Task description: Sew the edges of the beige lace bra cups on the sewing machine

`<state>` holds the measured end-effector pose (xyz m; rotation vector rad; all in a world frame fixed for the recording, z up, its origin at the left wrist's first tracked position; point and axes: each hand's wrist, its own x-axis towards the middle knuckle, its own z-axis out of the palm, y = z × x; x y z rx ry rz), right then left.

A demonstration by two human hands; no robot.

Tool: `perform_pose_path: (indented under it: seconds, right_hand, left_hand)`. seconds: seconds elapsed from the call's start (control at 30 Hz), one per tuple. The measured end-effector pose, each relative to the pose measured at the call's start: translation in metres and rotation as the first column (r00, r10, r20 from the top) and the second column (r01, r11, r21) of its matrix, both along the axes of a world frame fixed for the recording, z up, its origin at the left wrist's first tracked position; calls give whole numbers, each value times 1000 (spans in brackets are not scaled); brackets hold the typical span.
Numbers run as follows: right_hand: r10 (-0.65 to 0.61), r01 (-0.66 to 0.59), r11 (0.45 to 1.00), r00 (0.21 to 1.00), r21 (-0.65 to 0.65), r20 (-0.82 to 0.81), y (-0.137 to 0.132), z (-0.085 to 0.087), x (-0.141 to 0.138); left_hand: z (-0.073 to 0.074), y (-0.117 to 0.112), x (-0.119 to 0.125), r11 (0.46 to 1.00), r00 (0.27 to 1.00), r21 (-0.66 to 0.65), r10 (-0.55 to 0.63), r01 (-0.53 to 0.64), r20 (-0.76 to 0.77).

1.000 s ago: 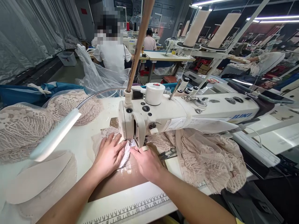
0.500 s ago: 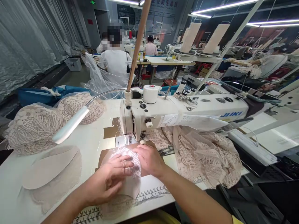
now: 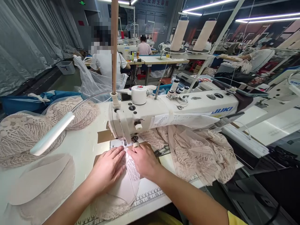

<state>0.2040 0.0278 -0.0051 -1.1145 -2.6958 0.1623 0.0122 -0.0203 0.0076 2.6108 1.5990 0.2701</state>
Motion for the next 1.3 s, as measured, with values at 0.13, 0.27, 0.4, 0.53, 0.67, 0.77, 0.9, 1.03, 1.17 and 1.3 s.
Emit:
perform_pose_path:
  seconds: [0.13,0.27,0.4,0.53,0.67,0.77,0.9,1.03,1.17,1.3]
  right_hand:
    - [-15,15,1000,1000,-15,0,-1,0,-2]
    - [-43,43,999,999,-17,-9,-1,-2,-4]
    - [-64,64,998,998,-21,3,-2,-1,-6]
    - [-38,38,999,999,-14,-26,0,0,-5]
    - [0,-3,1000,992,-23,-129,4,-8,1]
    - [-12,3,999,958,-33,-285,6,-15,6]
    - [-24,-1,998,920,-64,-391,5,-15,8]
    - [-52,19,995,932,-94,-358,3,-8,9]
    - [-89,47,988,952,-149,-291,2,-5,12]
    - [58,-106,977,967,-183,-250,-4,2,15]
  left_hand:
    - [-4,3,-4,1000,999,13,-8,8,-42]
    - [-1,13,-10,997,995,-8,-74,73,-61]
    - [5,25,-18,987,987,-56,-151,148,-58]
    - [2,32,-27,977,980,-115,-188,180,-64]
    - [-1,27,-33,982,984,-82,-175,172,-21]
    - [3,13,-26,994,992,-14,-107,108,67]
    - [9,-5,-5,998,993,-52,-43,48,109]
    - [5,-9,2,999,987,-49,21,-13,161]
    - [1,-7,-7,993,952,-111,70,-38,299]
    - [3,-9,-12,990,939,-134,88,-45,332]
